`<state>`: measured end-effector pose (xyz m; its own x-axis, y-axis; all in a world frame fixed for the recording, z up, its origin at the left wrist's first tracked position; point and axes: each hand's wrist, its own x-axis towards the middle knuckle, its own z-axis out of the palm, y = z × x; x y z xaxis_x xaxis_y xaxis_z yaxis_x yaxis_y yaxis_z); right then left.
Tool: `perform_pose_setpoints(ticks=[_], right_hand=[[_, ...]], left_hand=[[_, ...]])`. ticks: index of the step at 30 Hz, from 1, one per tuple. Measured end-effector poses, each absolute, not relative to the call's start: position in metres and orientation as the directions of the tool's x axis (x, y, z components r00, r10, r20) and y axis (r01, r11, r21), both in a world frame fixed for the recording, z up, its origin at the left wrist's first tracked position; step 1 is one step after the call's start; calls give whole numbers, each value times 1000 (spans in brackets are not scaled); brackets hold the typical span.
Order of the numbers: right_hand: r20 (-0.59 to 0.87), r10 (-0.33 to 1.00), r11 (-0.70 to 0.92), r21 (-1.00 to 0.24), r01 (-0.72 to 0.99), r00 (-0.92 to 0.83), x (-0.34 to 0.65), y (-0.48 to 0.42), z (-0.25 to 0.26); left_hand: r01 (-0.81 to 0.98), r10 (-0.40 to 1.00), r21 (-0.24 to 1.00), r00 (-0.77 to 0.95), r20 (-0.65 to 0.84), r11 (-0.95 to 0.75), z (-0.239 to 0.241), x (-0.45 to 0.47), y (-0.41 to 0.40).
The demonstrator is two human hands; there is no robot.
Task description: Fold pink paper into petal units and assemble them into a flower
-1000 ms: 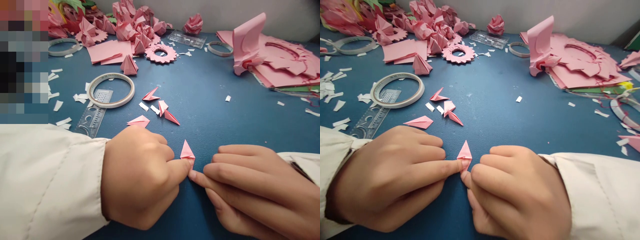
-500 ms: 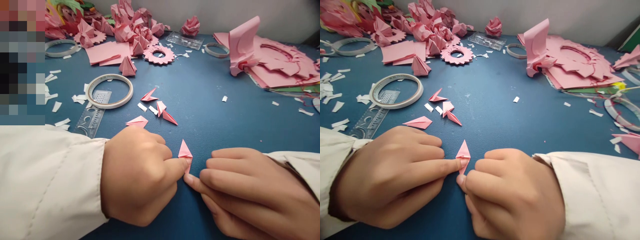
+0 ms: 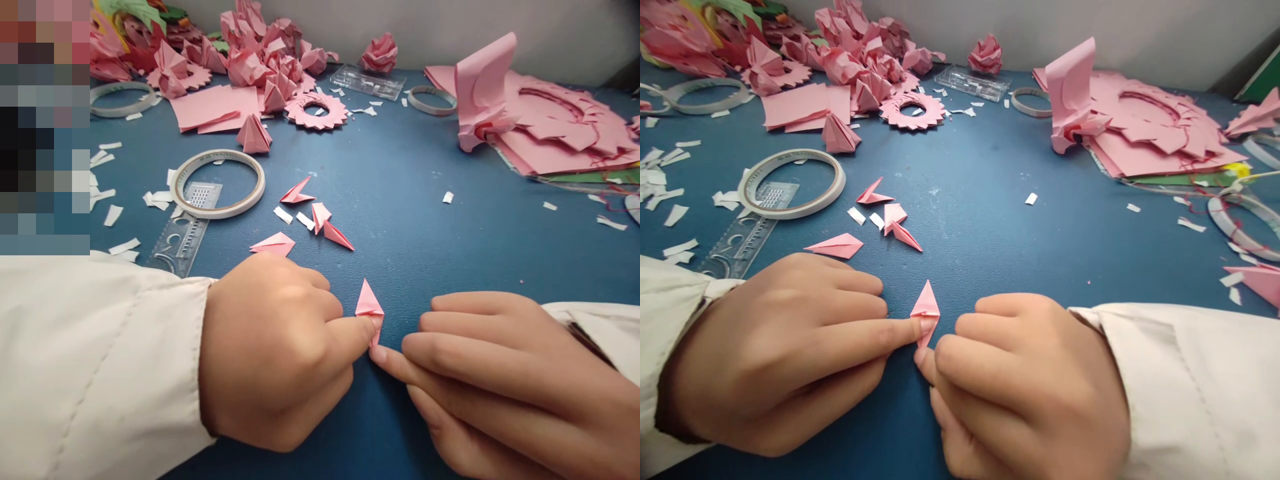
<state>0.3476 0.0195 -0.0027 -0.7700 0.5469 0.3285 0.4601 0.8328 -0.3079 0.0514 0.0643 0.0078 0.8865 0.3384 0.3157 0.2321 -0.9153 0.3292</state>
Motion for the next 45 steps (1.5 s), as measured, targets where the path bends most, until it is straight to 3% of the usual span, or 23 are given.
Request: perform_pose_setpoints(ticks=[8,14,19,25,37,45], right_hand=[[328,477,873,-287,395,-815,336,23,5],[306,476,868,-312,386,-825,343,22,6],[296,497,847,-373,380,-816,343,23,1],[286,497,840,-395,371,-819,341,25,-1],[325,517,849,-314,425,-792,339,21,-3],[292,523,838,-346,422,-801,353,20,-6]], left_hand=[[242,352,322,871,344,-915,7,53,62],[177,247,227,911,329,-958,14,54,61],[181,268,271,905,331,-945,14,54,61],[286,329,174,889,320,-942,14,55,50],[217,288,255,913,288,-942,21,54,64],[245,309,286,928,206,-926,15,42,80]])
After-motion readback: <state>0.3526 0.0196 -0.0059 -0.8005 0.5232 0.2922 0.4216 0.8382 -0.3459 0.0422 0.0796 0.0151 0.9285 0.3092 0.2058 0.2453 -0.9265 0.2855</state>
